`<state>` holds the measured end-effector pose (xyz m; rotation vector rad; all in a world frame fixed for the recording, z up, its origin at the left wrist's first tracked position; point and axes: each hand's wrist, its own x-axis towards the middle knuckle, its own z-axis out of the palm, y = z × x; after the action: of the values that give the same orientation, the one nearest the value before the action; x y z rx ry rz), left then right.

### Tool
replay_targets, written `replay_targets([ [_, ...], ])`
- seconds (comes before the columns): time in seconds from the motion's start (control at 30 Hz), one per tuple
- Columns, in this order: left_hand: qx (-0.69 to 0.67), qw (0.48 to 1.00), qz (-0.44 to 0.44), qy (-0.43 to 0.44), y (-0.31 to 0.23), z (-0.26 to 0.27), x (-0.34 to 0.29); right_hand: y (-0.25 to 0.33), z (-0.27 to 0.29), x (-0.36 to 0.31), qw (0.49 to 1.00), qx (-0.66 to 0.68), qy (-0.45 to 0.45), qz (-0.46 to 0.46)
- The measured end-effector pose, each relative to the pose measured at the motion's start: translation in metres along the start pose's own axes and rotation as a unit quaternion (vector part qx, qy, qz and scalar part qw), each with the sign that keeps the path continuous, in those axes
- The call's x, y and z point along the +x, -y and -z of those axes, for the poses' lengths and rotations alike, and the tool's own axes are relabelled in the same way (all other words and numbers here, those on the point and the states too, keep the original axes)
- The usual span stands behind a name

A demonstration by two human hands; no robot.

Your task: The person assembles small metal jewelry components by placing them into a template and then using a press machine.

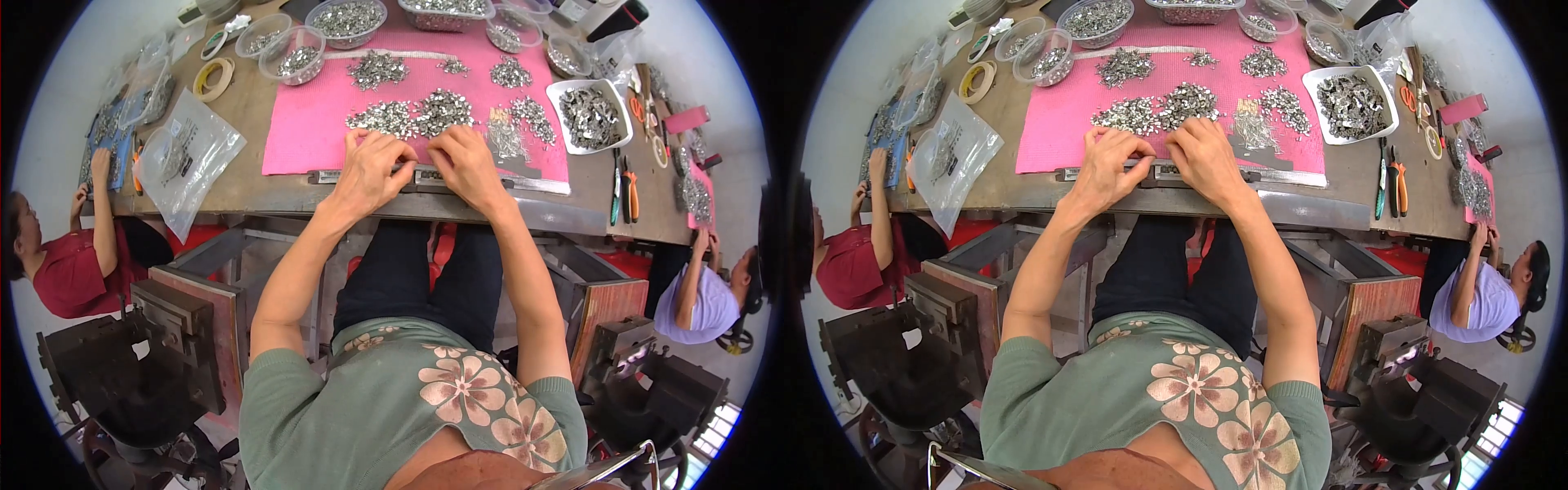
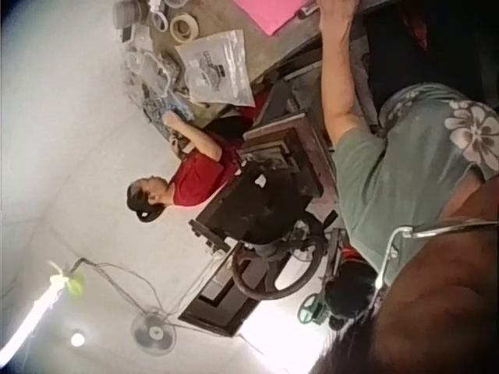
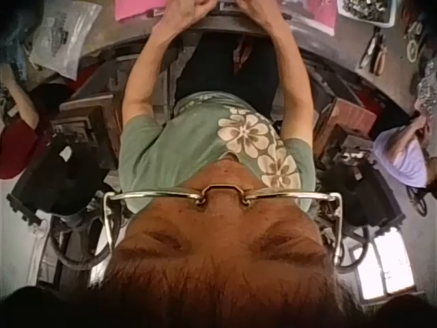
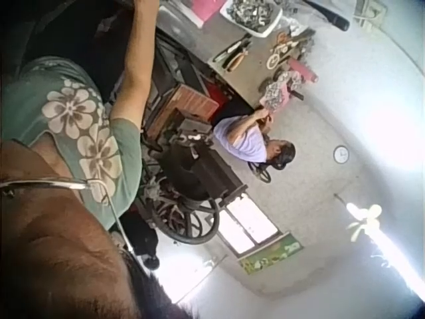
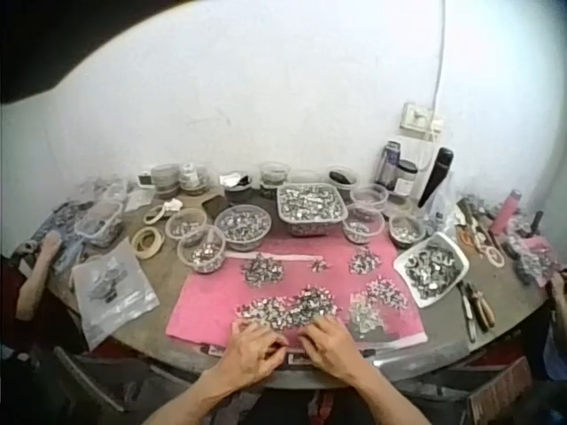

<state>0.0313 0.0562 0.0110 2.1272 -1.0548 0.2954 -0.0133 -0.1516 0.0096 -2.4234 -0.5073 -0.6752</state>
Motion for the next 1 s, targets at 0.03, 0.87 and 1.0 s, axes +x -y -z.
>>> replay_targets([
  [0.03, -0.009, 1.000, -0.001, -0.001, -0.002, -0.001, -0.002, -0.002, -0.005, 0.006, 1.000, 0.000, 0.000, -0.001],
  [0.87, 0.007, 0.999, 0.010, 0.035, -0.012, -0.006, -0.008, 0.013, 0.018, -0.027, 0.999, 0.002, 0.039, 0.025],
  [1.0, 0.136, 0.989, 0.031, -0.041, 0.000, -0.011, -0.010, 0.013, 0.018, -0.028, 0.999, -0.007, 0.036, 0.038],
])
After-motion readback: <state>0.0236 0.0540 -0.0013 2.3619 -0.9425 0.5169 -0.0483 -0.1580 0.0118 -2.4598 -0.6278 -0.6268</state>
